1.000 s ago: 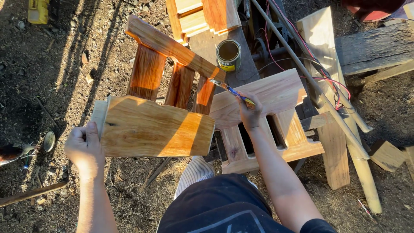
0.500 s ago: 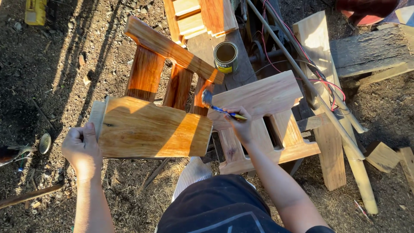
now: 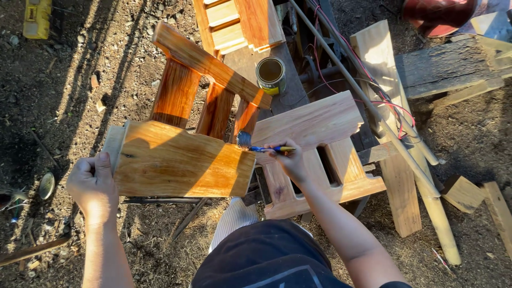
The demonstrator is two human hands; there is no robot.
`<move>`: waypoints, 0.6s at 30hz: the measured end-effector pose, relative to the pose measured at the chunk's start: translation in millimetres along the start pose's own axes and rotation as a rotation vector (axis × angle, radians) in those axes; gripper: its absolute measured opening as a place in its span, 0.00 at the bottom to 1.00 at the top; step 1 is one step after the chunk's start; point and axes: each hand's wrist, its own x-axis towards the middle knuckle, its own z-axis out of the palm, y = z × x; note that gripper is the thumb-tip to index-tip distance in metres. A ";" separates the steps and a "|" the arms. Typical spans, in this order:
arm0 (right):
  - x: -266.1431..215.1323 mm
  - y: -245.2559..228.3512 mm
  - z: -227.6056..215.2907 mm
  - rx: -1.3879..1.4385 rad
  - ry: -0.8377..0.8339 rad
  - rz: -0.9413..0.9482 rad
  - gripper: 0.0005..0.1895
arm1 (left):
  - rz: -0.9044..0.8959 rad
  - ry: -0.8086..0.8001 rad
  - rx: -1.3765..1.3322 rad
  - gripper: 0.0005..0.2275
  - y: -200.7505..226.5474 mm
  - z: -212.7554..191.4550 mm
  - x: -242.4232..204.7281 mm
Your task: Applying wood stain or varnish to a wooden furniture component using a paintbrush.
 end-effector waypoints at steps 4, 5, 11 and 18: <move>-1.4 -15.1 -25.4 0.107 -0.011 -0.023 0.07 | 0.123 0.016 -0.003 0.20 10.2 4.1 4.3; 1.6 -11.4 -38.8 0.126 0.091 0.030 0.07 | 0.102 -0.011 0.008 0.19 16.5 3.2 4.5; 12.6 -13.2 -40.5 0.218 0.214 0.005 0.09 | 0.252 -0.015 0.144 0.23 -16.7 17.0 15.5; 12.5 -13.8 -70.3 0.156 0.104 0.040 0.09 | 0.226 -0.046 0.019 0.22 38.3 7.5 11.6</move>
